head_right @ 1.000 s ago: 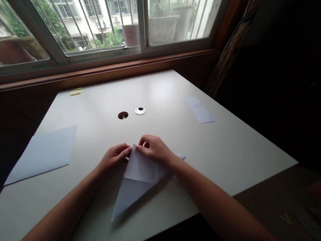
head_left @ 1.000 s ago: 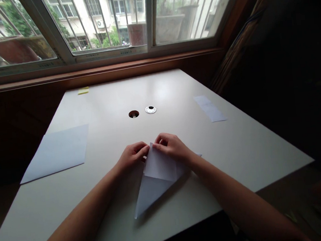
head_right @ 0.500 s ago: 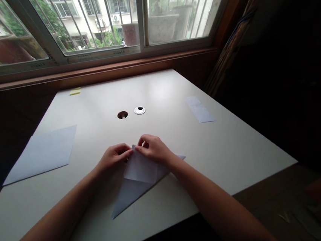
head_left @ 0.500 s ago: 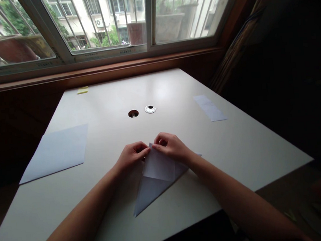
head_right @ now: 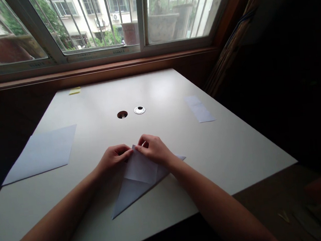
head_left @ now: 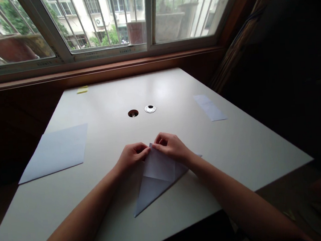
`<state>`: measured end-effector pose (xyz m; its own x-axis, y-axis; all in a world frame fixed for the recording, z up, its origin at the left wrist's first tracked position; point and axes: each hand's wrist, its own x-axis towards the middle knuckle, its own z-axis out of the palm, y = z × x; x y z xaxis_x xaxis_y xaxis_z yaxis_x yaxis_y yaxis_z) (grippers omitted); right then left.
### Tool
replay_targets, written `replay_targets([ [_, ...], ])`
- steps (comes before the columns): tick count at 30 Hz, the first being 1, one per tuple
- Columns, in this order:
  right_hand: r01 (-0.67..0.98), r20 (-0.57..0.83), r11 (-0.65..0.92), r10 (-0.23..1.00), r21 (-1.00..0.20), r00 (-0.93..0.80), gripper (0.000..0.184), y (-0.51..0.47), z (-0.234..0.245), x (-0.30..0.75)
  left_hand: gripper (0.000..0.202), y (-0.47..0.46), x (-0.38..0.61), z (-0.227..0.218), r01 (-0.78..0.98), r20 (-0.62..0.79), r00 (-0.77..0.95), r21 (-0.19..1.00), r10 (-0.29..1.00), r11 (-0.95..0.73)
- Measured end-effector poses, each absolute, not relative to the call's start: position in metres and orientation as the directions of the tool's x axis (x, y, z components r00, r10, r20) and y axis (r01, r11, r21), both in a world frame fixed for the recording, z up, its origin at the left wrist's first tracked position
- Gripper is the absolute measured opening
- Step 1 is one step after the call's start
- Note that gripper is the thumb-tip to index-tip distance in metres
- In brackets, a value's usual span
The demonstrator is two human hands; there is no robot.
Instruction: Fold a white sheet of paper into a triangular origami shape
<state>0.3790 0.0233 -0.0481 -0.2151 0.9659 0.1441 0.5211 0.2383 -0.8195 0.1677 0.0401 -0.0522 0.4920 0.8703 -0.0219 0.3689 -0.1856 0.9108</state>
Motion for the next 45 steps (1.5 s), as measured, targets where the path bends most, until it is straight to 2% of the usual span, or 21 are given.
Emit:
replay_targets([
  [9,0.484,0.134,0.219,0.970,-0.848,-0.204,0.016,0.022,-0.048,0.378,0.032,0.040,0.168,-0.054,0.414,0.020,0.483,0.876,0.875,-0.249],
  [13,0.393,0.123,0.196,0.971,-0.898,-0.203,0.014,0.023,-0.048,0.378,0.034,0.040,0.168,-0.055,0.426,0.033,0.465,0.868,0.885,-0.256],
  [16,0.336,0.106,0.171,0.973,-0.926,-0.203,0.024,0.024,-0.049,0.379,0.035,0.039,0.169,-0.054,0.430,0.043,0.462,0.863,0.886,-0.265],
  [21,0.418,0.053,0.153,0.969,-0.895,-0.240,0.019,0.025,-0.048,0.380,0.036,0.038,0.169,-0.053,0.432,0.053,0.469,0.857,0.882,-0.282],
  [26,0.430,0.067,0.165,0.970,-0.888,-0.234,0.018,0.024,-0.044,0.378,0.037,0.040,0.169,-0.054,0.441,0.038,0.473,0.855,0.880,-0.274],
  [30,0.415,0.095,0.142,0.987,-0.899,-0.132,0.017,0.027,-0.042,0.386,0.033,0.041,0.166,-0.053,0.351,0.011,0.493,0.912,0.870,-0.210],
  [33,0.361,0.094,0.086,0.996,-0.928,0.003,0.023,0.033,-0.044,0.402,0.044,0.042,0.161,-0.049,0.185,-0.035,0.560,0.979,0.828,-0.083],
  [39,0.186,0.092,0.053,0.974,-0.981,0.208,0.030,0.044,-0.049,0.435,0.040,0.047,0.146,-0.046,-0.040,-0.067,0.660,0.991,0.749,0.124],
  [41,0.151,0.090,0.053,0.965,-0.987,0.248,0.031,0.045,-0.049,0.441,0.041,0.048,0.143,-0.046,-0.060,-0.053,0.699,0.989,0.713,0.132],
  [45,0.090,0.050,0.026,0.962,-0.996,0.269,0.032,0.046,-0.049,0.444,0.045,0.048,0.142,-0.043,0.047,-0.074,0.769,0.997,0.635,0.060],
])
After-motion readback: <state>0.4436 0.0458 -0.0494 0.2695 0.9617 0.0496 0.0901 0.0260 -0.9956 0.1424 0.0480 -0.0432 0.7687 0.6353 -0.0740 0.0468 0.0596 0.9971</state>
